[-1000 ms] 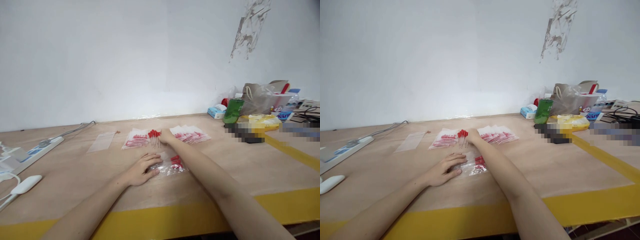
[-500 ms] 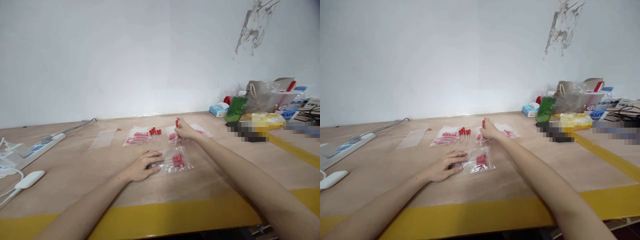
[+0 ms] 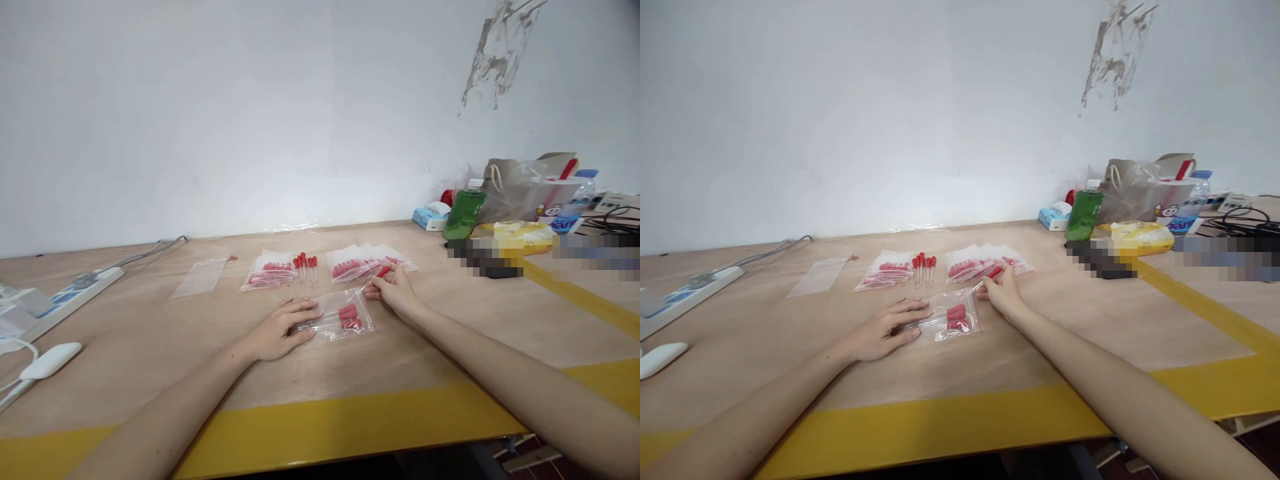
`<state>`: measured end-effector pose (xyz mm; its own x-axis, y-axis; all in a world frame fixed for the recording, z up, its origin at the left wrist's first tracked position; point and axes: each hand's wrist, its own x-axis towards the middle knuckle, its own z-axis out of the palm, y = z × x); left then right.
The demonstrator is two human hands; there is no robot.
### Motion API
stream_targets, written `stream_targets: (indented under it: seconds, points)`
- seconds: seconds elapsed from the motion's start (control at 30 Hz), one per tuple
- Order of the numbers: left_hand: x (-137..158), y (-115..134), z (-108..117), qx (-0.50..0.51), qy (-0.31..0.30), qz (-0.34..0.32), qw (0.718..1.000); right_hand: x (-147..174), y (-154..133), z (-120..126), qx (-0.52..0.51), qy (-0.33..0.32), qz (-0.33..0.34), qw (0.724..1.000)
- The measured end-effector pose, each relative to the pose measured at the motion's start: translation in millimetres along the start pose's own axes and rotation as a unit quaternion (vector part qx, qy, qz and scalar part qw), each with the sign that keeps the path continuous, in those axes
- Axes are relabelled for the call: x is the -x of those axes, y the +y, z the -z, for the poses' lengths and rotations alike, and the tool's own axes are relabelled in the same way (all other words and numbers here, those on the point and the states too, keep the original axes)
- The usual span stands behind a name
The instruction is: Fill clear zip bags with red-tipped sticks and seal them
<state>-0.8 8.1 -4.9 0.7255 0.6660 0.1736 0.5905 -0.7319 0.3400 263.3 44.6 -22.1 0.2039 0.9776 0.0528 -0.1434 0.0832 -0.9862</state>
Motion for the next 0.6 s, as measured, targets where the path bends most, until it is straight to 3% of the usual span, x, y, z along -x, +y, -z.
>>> stream_targets:
  seconds: [0.07,0.17,0.3,0.4,0.6]
  points:
    - [0,3,1,-0.007,0.004,0.004,1.0,7,-1,-2,-0.027,-0.025,-0.056,0.998]
    - [1,6,2,-0.004,0.012,0.006,1.0,11,-5,4,0.028,-0.098,-0.096,0.99]
    - [1,7,2,-0.001,0.012,0.01,1.0,3,-10,20,0.173,-0.215,0.006,0.961]
    - [0,6,2,-0.001,0.014,0.007,1.0,-4,-9,26,0.214,-0.294,0.079,0.928]
    - [0,4,1,0.002,0.025,-0.001,1.0,-2,-1,13,0.21,-0.329,0.127,0.912]
